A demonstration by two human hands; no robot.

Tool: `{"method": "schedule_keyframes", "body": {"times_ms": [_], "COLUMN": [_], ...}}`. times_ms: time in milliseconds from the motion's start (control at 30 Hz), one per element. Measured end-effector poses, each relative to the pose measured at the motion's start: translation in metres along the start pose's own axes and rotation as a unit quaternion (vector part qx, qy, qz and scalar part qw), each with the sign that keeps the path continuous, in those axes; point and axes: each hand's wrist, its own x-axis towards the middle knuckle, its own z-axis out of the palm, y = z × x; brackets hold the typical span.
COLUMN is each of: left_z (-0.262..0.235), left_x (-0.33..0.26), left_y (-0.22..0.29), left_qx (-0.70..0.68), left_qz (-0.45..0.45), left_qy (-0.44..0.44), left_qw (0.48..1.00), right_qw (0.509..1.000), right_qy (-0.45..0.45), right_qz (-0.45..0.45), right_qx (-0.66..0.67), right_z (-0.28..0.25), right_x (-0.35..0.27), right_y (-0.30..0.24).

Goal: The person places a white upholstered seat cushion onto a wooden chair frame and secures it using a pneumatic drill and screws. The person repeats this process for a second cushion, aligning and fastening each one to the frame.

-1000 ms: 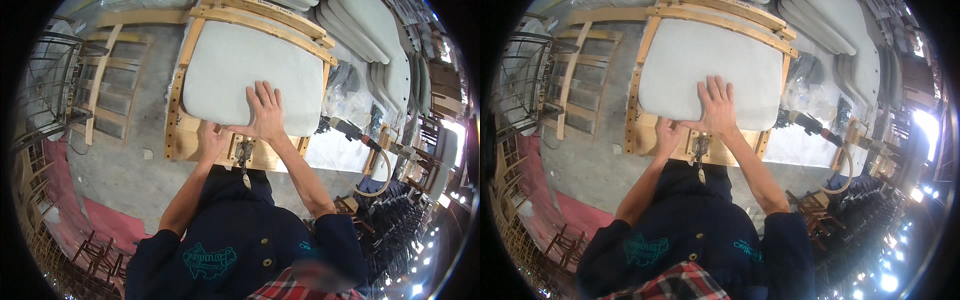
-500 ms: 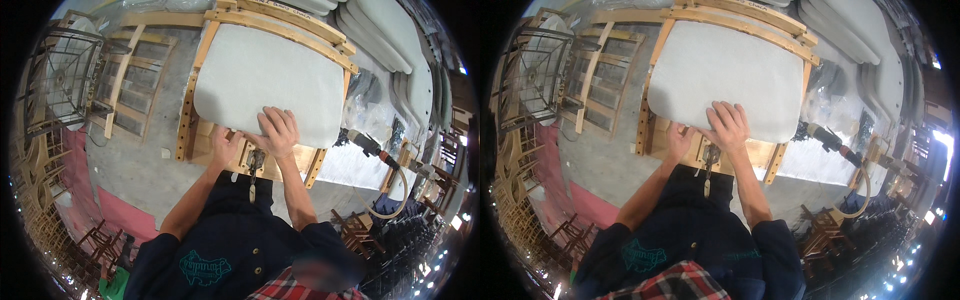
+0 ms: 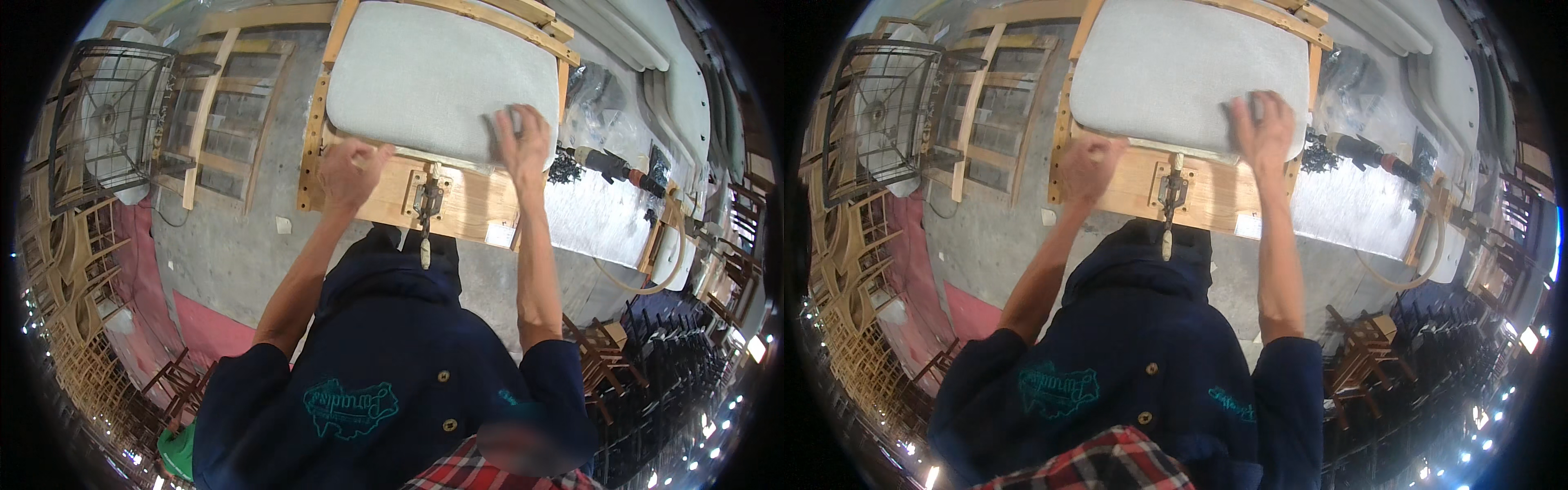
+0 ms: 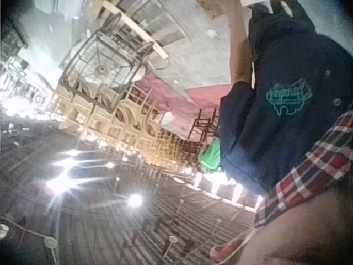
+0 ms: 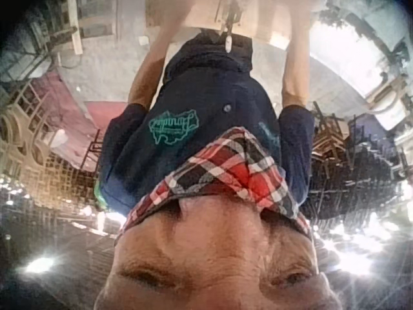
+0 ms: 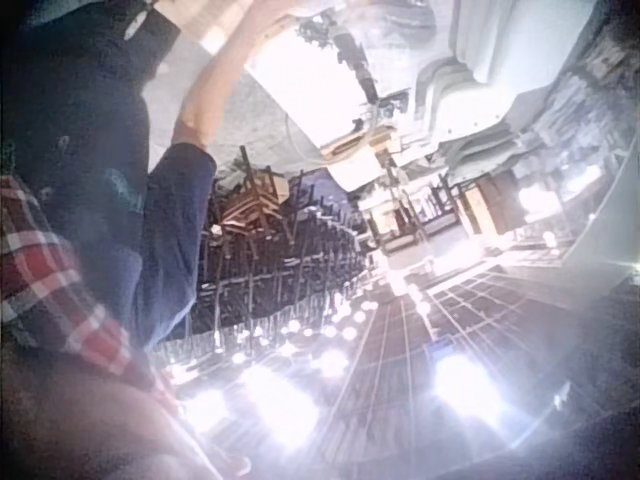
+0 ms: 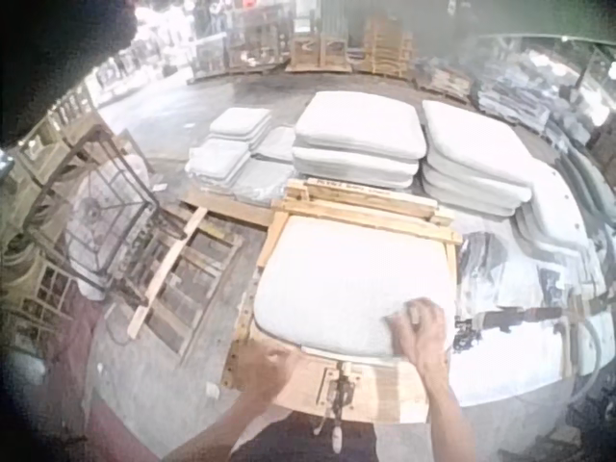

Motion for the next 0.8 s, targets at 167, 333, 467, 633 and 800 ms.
{"method": "schedule_keyframes", "body": {"times_ms": [167,333,467,633,800], "left_z": [0.007,0.041,0.062,0.062,0.067], "left_x": [0.106,0.119,0.132,0.139,0.122], "left_y": [0.011,-0.005,-0.019,-0.019,-0.021], "left_qx": [0.079,0.183,0.187,0.164,0.149], "left_qz": [0.224,0.229,0.240,0.253,0.237], "left_qy": [0.054,-0.051,-0.045,-0.041,-0.025], "left_qw": [0.970,0.955,0.952,0.953,0.960], "right_qw": [0.986,0.977,0.974,0.983,0.986], "right_qy": [-0.028,-0.063,-0.032,-0.008,0.033], "right_qz": [-0.035,-0.050,-0.056,-0.071,-0.038], "right_qx": [-0.163,-0.196,-0.217,-0.171,-0.158], "right_z": [0.002,0.011,0.043,0.041,0.047], "right_x": [0.017,0.019,0.015,0.021,0.006], "right_y": [0.028,0.032,0.052,0.054,0.047]}}
